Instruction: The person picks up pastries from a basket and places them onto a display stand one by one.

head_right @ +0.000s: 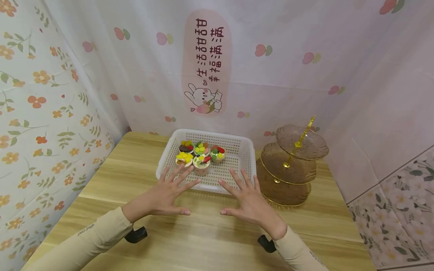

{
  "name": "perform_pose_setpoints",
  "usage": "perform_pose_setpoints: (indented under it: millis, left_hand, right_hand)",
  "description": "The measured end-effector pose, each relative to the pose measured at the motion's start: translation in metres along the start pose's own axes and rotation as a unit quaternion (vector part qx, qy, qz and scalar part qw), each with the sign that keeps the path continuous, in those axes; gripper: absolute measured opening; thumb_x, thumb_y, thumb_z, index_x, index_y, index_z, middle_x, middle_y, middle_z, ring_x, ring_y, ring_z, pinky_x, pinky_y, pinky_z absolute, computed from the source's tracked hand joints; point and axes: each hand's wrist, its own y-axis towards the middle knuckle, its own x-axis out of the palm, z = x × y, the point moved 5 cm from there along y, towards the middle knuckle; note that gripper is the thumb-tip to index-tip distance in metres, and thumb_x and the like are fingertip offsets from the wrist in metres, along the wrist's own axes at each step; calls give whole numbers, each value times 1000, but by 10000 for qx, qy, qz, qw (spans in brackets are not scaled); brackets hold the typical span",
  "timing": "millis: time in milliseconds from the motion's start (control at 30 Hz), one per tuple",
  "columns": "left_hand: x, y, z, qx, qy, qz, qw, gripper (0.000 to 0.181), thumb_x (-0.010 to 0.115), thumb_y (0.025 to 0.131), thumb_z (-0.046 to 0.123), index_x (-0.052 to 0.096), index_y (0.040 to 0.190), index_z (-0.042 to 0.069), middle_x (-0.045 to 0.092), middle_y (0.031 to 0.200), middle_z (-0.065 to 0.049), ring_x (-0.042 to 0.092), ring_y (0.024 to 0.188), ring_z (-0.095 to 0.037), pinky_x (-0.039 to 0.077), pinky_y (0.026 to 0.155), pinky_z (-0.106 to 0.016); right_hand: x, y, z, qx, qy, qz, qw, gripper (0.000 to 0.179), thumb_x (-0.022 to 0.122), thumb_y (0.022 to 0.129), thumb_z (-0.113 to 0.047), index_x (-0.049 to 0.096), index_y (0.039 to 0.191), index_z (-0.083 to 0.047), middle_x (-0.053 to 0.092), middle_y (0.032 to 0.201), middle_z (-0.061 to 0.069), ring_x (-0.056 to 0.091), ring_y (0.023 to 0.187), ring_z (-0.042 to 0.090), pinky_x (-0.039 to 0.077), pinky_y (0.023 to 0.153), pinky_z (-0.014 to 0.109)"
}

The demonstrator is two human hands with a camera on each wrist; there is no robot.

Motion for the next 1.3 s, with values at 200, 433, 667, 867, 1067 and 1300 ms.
perform_pose_setpoints:
  millis: [200,433,667,867,1067,1300]
  left_hand:
    - [-1,2,-15,-344,-380,35,9987,94,56,83,75,17,159,35,-2,169,-9,-5,155,-42,3,114,-77]
    - [-9,-6,-57,-1144,-744,379,9899,96,60,87,66,15,160,24,-2,168,-15,-3,154,-44,2,113,-77]
    - [-1,-14,-92,-1843,-997,424,9769,99,54,90,66,8,161,16,-7,168,-15,-3,155,-43,-3,115,-75]
    - [5,-18,-103,-2127,-1040,422,9707,100,51,91,66,7,160,8,-4,168,-19,-2,154,-44,0,116,-73]
    - [8,-19,-105,-2183,-1141,257,9689,100,48,92,68,8,159,5,-3,167,-20,-2,154,-45,0,117,-73]
    - [10,-17,-104,-2173,-1186,92,9688,99,44,94,69,4,160,6,-5,167,-19,-5,155,-43,-1,118,-71]
  right_hand:
    - [-2,5,4,163,375,-123,9991,92,64,82,-67,27,157,-29,10,168,14,10,151,50,14,110,79]
    - [-15,32,19,656,1481,-92,9868,98,74,85,-49,19,160,-19,13,168,14,12,153,46,15,113,75]
    - [-25,71,44,1424,2559,195,9559,95,73,88,-44,18,160,-16,28,163,16,28,149,42,28,115,66]
    - [-21,109,64,1851,3442,330,9199,84,69,93,-32,21,158,-11,36,159,20,31,149,38,27,118,60]
    - [-3,140,80,2486,4057,308,8790,80,69,92,-31,26,157,-10,38,158,19,32,149,37,33,117,57]
    - [25,157,98,2998,4636,218,8335,70,65,94,-20,32,155,-8,39,156,20,38,145,37,30,120,54]
